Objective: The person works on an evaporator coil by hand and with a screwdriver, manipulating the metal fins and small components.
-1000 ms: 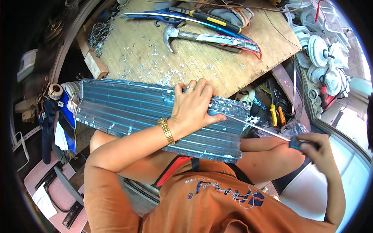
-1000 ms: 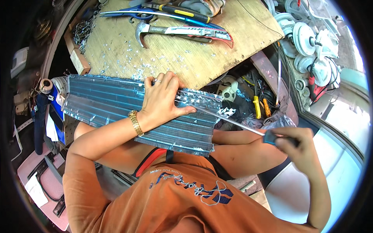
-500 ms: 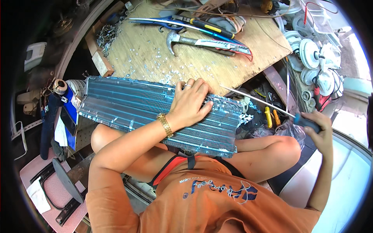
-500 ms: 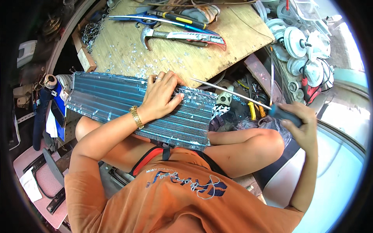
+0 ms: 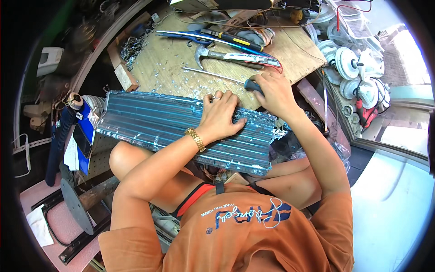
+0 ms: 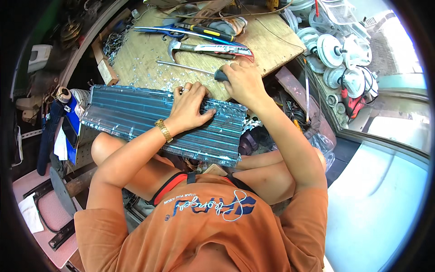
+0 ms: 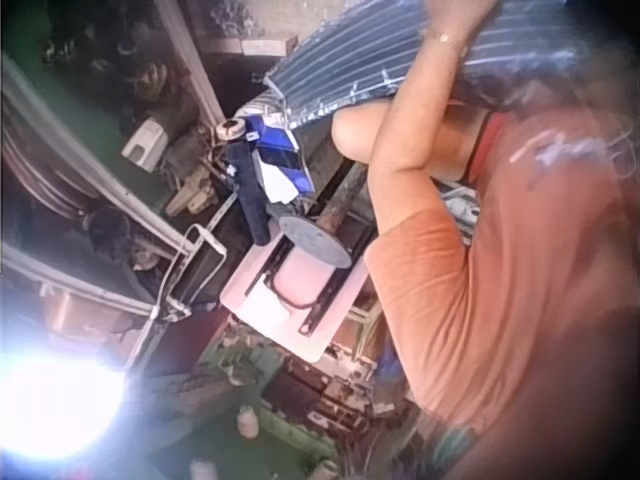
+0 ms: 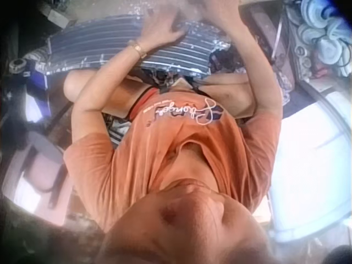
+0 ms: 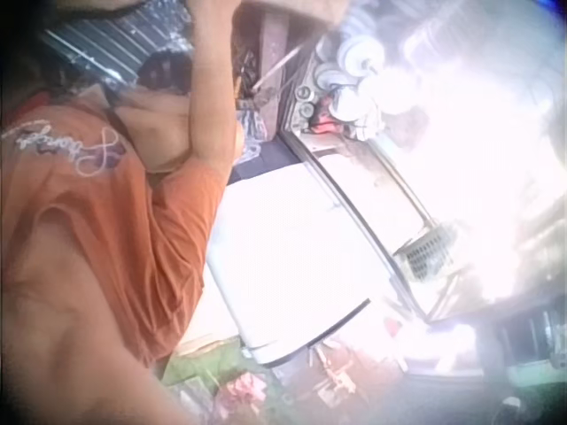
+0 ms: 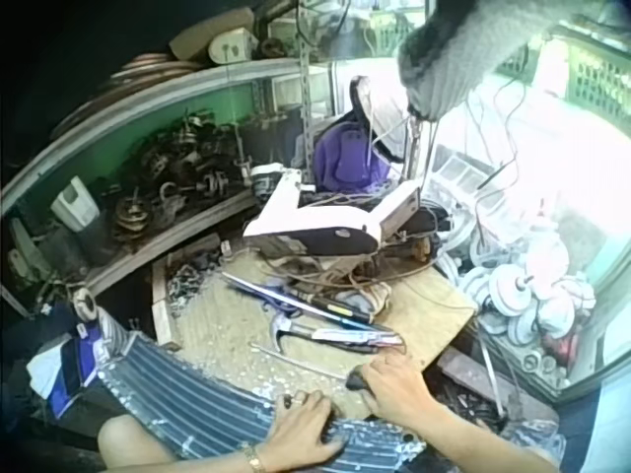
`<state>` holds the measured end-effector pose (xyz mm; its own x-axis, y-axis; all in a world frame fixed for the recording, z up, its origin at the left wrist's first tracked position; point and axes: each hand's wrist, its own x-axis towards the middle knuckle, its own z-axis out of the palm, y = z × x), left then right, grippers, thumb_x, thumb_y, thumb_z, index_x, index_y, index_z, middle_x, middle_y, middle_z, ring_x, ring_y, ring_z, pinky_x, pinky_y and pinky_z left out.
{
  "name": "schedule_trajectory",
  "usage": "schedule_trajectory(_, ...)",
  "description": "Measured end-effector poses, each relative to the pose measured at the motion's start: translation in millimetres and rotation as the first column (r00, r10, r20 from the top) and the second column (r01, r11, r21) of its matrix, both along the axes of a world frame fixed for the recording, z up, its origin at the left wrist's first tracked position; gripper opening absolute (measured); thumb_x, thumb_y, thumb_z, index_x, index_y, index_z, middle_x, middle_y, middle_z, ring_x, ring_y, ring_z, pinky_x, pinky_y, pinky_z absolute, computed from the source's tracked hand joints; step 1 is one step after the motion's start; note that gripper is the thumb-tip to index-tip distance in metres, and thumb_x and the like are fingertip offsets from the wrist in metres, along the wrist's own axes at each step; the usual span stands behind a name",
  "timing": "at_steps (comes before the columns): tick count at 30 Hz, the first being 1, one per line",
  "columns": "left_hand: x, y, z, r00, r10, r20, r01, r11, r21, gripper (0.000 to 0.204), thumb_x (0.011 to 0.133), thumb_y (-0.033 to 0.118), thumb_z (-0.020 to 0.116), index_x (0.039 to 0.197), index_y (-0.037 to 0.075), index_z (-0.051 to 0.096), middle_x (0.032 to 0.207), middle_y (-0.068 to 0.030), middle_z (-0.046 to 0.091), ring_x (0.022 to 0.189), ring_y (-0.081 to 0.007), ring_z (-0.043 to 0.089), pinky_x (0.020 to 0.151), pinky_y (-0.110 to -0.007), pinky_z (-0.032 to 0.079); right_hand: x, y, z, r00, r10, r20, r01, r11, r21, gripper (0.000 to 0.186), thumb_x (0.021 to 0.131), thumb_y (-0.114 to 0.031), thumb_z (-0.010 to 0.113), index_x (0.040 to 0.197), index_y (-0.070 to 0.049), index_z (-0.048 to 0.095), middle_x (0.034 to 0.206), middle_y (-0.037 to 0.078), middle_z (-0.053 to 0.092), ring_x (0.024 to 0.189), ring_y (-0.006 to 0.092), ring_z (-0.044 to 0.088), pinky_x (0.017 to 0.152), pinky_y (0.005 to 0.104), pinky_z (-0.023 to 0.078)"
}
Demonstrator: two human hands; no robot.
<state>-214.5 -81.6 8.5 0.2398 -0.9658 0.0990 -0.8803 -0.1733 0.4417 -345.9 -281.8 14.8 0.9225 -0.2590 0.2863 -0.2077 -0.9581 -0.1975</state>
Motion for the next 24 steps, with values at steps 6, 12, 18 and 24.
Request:
schedule_trajectory(6,2,10,4,0.999,-0.038,-0.005,0.037,0.999,-0.018,0.056,0.08,0.051,0.081,0.119,0.014,0.064,0.114,-0.0083,0.06,0.116,-0.0317,0.056,0.103,-0.056,0.034,-80,-23,77,0.974,0.048,-0.221,0.105,0.77,0.629,0.043,0.097,-0.015,0.071,0.137,-0.01,0.059,0.109,0.02,0.075,0.103,0.0392,0.074,0.09,0.0472,0.057)
schedule_trajectory(12,-1,5,5,0.995,-0.067,0.069,0.066,0.998,0.015,0.069,0.076,0.068,0.081,0.119,0.015,0.068,0.115,-0.006,0.061,0.113,-0.0294,0.057,0.099,-0.053,0.036,-207,-21,169,0.869,-0.039,-0.493,0.439,0.519,0.733,0.047,0.1,-0.013,0.065,0.146,-0.006,0.065,0.111,0.008,0.071,0.072,0.0092,0.059,0.062,0.028,0.052)
schedule_trajectory(18,-1,3,4,0.995,-0.062,0.079,0.058,0.997,0.054,0.072,0.074,0.074,0.08,0.114,0.015,0.07,0.114,-0.0048,0.062,0.112,-0.0278,0.057,0.095,-0.049,0.036,-243,-6,181,0.726,-0.064,-0.685,0.645,0.408,0.646,0.038,0.101,-0.01,0.064,0.138,-0.006,0.072,0.075,0.002,0.06,0.059,0.0085,0.055,0.055,0.0283,0.048)
schedule_trajectory(24,0,2,5,0.995,-0.062,0.076,0.057,0.996,0.072,0.073,0.074,0.074,0.08,0.114,0.015,0.07,0.115,-0.0055,0.062,0.112,-0.0282,0.057,0.095,-0.049,0.036,-241,-15,164,0.727,-0.008,-0.686,0.645,0.349,0.68,0.036,0.102,-0.007,0.062,0.137,-0.006,0.072,0.072,0.001,0.057,0.054,0.0083,0.053,0.052,0.0279,0.047)
